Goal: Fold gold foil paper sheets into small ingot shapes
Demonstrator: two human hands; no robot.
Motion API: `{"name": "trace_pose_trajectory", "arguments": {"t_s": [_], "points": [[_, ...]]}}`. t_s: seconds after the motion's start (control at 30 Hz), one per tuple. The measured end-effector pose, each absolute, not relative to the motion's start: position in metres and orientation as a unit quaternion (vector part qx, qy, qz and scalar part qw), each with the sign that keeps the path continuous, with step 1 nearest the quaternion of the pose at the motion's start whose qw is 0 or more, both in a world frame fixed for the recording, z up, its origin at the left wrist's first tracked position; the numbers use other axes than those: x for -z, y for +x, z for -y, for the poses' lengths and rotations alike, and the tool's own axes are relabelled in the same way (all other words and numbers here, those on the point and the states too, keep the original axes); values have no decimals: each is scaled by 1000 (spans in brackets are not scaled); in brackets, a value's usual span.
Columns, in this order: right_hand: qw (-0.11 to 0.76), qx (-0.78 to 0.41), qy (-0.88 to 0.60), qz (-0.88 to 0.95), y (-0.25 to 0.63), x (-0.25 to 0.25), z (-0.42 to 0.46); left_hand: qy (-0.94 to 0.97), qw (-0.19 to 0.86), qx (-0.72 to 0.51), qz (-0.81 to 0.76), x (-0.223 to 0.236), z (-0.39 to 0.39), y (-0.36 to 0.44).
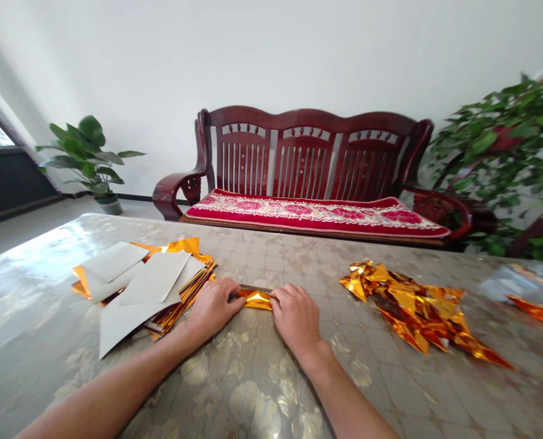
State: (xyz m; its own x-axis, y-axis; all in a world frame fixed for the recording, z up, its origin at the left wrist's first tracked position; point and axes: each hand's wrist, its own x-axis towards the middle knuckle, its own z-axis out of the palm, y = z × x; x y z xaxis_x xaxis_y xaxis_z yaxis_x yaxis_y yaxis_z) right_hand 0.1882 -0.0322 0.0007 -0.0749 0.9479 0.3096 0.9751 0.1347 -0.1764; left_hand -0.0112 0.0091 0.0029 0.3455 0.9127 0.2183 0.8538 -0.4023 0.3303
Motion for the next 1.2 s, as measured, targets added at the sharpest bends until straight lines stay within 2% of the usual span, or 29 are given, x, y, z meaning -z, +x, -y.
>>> {"name": "trace_pose_trajectory", "arguments": {"t_s": [0.4, 1.2], "points": [[166, 58, -636, 751, 188, 2, 33, 807, 88, -202, -548, -1, -13, -10], [180, 80, -654, 731, 185, 6, 29, 786, 36, -186, -589, 1, -16, -8]]}}
